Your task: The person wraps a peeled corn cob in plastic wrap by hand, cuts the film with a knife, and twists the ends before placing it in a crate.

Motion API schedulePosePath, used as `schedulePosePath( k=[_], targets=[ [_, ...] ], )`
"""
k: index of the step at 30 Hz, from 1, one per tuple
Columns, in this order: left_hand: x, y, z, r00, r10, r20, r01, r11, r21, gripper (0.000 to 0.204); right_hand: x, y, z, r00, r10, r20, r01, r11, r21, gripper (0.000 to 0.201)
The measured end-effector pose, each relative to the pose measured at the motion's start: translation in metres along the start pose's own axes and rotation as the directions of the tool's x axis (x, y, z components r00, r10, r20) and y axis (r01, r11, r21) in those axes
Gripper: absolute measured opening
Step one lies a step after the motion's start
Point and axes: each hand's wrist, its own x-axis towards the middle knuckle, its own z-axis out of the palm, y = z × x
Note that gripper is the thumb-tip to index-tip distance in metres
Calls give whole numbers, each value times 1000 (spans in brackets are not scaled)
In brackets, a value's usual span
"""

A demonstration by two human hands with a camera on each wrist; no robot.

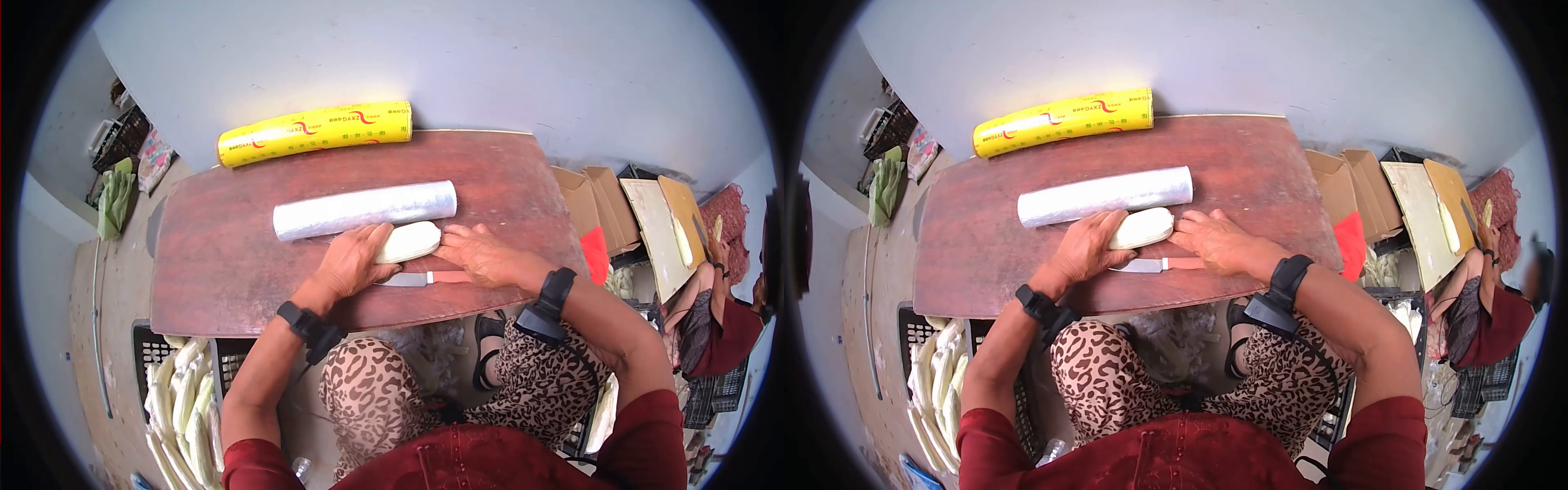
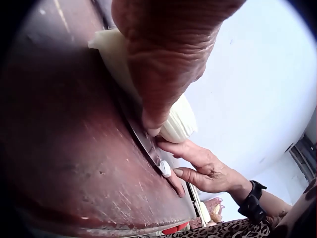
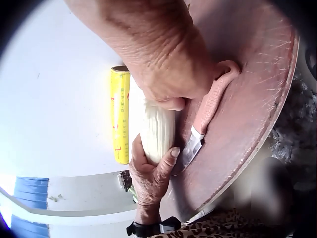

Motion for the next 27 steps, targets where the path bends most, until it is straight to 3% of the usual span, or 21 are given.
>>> schedulePosePath(
  k=[3, 6, 9, 15, 18, 21, 24, 27],
  targets=[
    [2, 0, 0, 1000, 17, -13, -17, 1000, -3, 52, -2, 5, -1, 996, -42, -81, 47, 997, 60, 41],
    [3, 2, 1, 1000, 19, -5, -19, 1000, 12, 52, 3, 7, -18, 998, 56, -28, -56, 998, -6, 24],
    [3, 2, 3, 1000, 18, -20, -18, 1000, 18, 51, 10, 5, -25, 958, 32, -285, -37, 999, -10, 16],
    [5, 7, 0, 1000, -8, 27, 8, 1000, 13, 59, 27, 4, -30, 902, 26, -431, 51, 985, 166, 18],
    [5, 9, 0, 1000, 8, -2, -8, 1000, 7, 61, 39, 6, -28, 875, 135, -464, 48, 931, 362, 21],
    [5, 13, -4, 999, 11, -35, -10, 1000, 20, 50, 46, 10, -32, 839, 168, -518, 53, 922, 385, 23],
    [7, 11, -3, 999, -7, 32, 5, 999, 54, 65, 46, 13, -35, 827, 207, -523, 54, 896, 440, 29],
    [10, 9, -4, 999, -19, 51, 17, 999, 33, 66, 44, 14, -38, 870, 213, -446, 39, 870, 491, 41]
  ],
)
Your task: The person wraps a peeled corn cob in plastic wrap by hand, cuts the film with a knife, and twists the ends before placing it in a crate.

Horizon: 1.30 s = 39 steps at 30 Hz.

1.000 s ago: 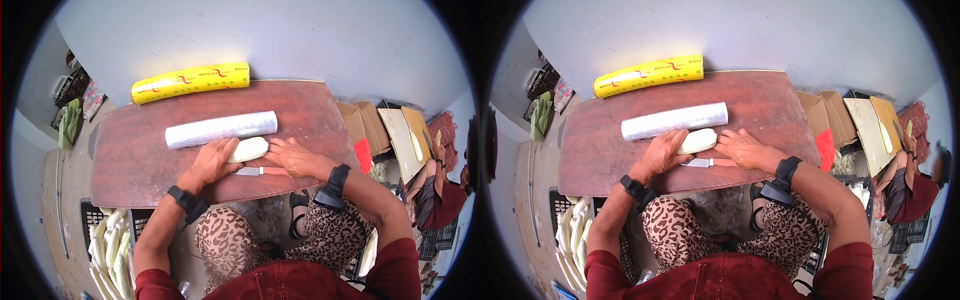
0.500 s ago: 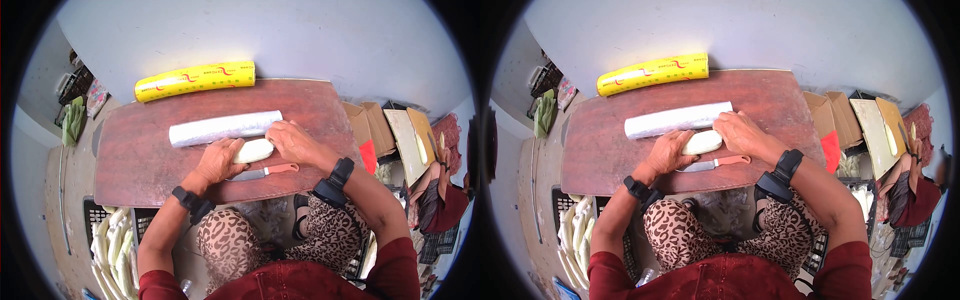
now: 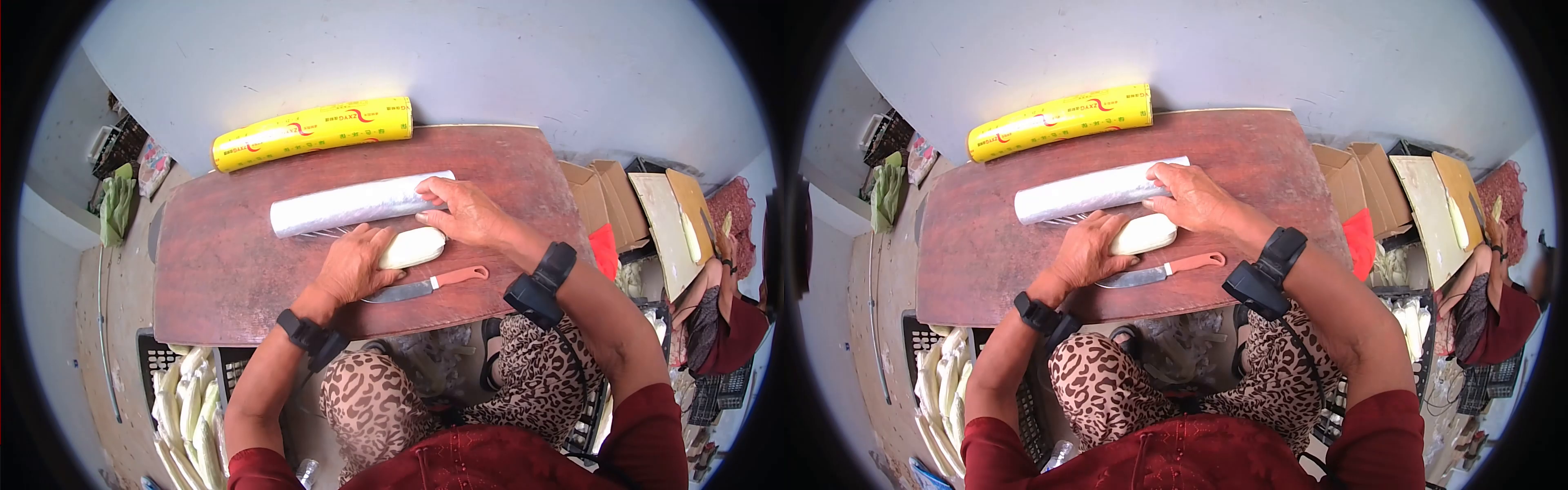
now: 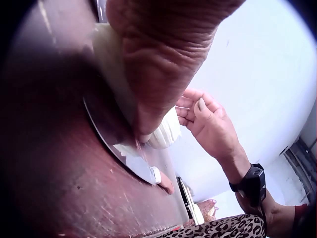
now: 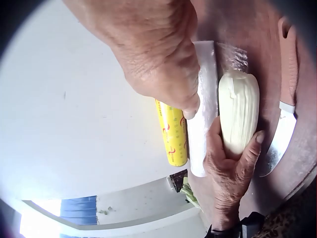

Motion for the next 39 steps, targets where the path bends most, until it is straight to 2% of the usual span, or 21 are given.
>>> schedulePosePath(
  k=[3, 6, 9, 12, 15, 18, 21, 24, 27, 30, 34, 36, 37, 39],
  targets=[
    [3, -1, -4, 999, -33, -5, 32, 998, -62, 66, 0, -5, -7, 994, -43, 99, 49, 997, -67, 52],
    [4, -5, -2, 999, -54, -5, 53, 995, -80, 66, -6, -19, -9, 977, -18, 211, 70, 968, -241, 59],
    [10, -8, -3, 999, -41, -20, 39, 996, -83, 59, -15, -14, 1, 971, -163, 176, 220, 895, -387, 64],
    [15, -4, -9, 995, -94, 40, 99, 986, -136, 61, -14, -13, 3, 958, -119, 259, 227, 869, -440, 65],
    [17, -5, -9, 987, -127, 93, 139, 981, -134, 67, -13, -4, 11, 947, -176, 268, 274, 878, -392, 59],
    [17, -5, -8, 983, -149, 106, 165, 974, -154, 69, -12, 2, 16, 944, -258, 204, 320, 862, -394, 47],
    [11, -7, -7, 990, -137, 43, 142, 973, -183, 67, -12, 1, 17, 947, -263, 184, 316, 862, -397, 41],
    [4, -15, -7, 984, -174, -25, 157, 935, -319, 60, -10, 0, 16, 953, -222, 203, 288, 871, -397, 35],
    [-2, -22, -10, 951, -307, 46, 293, 840, -456, 52, -8, 1, 16, 956, -161, 244, 254, 869, -424, 41],
    [-12, -31, -10, 916, -395, 72, 338, 663, -668, 44, -8, 0, 14, 954, -170, 248, 258, 884, -389, 41],
    [-34, -40, -14, 880, -467, 91, 384, 585, -714, 27, -4, -11, 10, 949, -38, 312, 179, 881, -437, 45],
    [-47, -46, -19, 829, -541, 140, 446, 489, -750, 23, -3, -17, 10, 940, 9, 341, 173, 848, -500, 50],
    [-52, -48, -22, 801, -575, 166, 473, 438, -764, 21, -3, -16, 11, 945, -22, 327, 190, 849, -492, 53],
    [-62, -54, -26, 692, -714, 111, 509, 373, -776, 19, -6, -12, 13, 952, -84, 294, 223, 849, -478, 59]
  ],
)
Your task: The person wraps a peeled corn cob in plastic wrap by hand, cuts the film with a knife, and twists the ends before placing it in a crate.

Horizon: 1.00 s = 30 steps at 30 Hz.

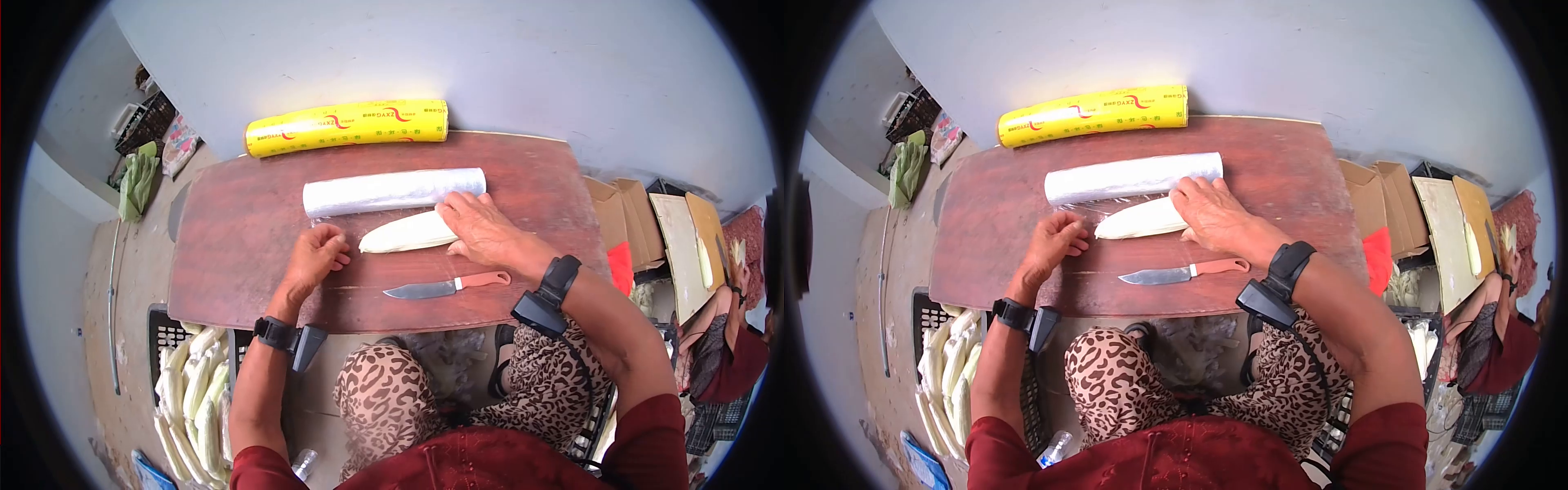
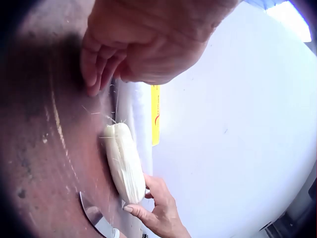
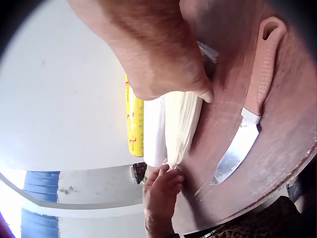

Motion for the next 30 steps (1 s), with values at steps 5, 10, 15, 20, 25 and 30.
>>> schedulePosePath(
  k=[5, 10, 15, 20, 25, 30],
  targets=[
    [2, -1, -21, 925, -122, -360, 83, 989, -120, 25, 6, 3, 3, 1000, 1, 0, -1, 999, -54, 65],
    [7, 8, -25, 937, -224, -269, 190, 971, -147, 26, 6, 4, 8, 1000, 2, -24, -3, 999, -36, 66],
    [13, 5, -21, 958, -209, -199, 202, 978, -54, 18, 7, 1, 9, 999, 3, -53, -6, 999, -53, 65],
    [12, -1, -26, 958, -213, -191, 216, 976, -4, 16, 11, -7, 4, 998, 68, -16, -68, 997, -41, 58],
    [10, -1, -26, 955, -226, -192, 238, 970, 42, 13, 10, -6, 9, 998, 50, -44, -52, 998, -46, 54],
    [11, 2, -21, 952, -225, -207, 254, 959, 127, 12, 8, -1, 10, 999, 42, -34, -42, 999, -10, 55]
  ],
)
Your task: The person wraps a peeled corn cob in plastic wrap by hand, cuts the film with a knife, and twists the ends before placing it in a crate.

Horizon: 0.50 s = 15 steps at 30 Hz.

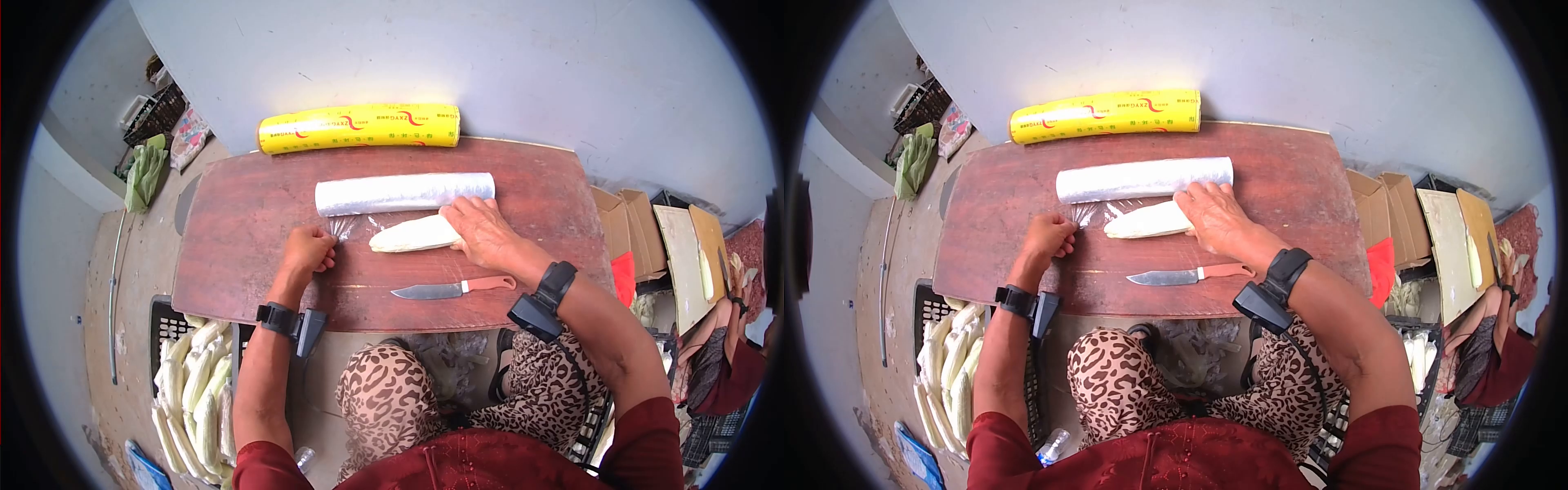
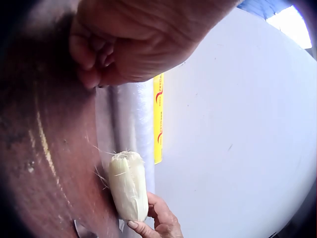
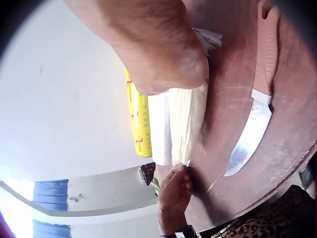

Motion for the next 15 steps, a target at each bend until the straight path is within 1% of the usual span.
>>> schedulePosePath(
  k=[3, 6, 9, 12, 15],
  targets=[
    [0, -1, 0, 1000, 0, -4, 0, 1000, 0, 12, -1, 2, 0, 1000, 16, 12, -16, 999, 43, 54],
    [1, -2, 0, 1000, 7, 1, -7, 1000, 1, 12, -1, 3, 2, 999, -13, -32, 14, 999, 44, 39],
    [1, -4, -3, 1000, 17, 12, -17, 1000, -23, 13, -1, 0, 2, 1000, 18, -21, -17, 999, 48, 42],
    [0, -5, -7, 999, 1, 46, 3, 996, -93, 13, -1, -3, 1, 997, 67, -22, -64, 990, 127, 45],
    [-2, -7, -10, 997, -7, 75, 22, 981, -194, 11, 0, -4, -2, 998, 67, 10, -68, 986, 149, 48]
  ],
)
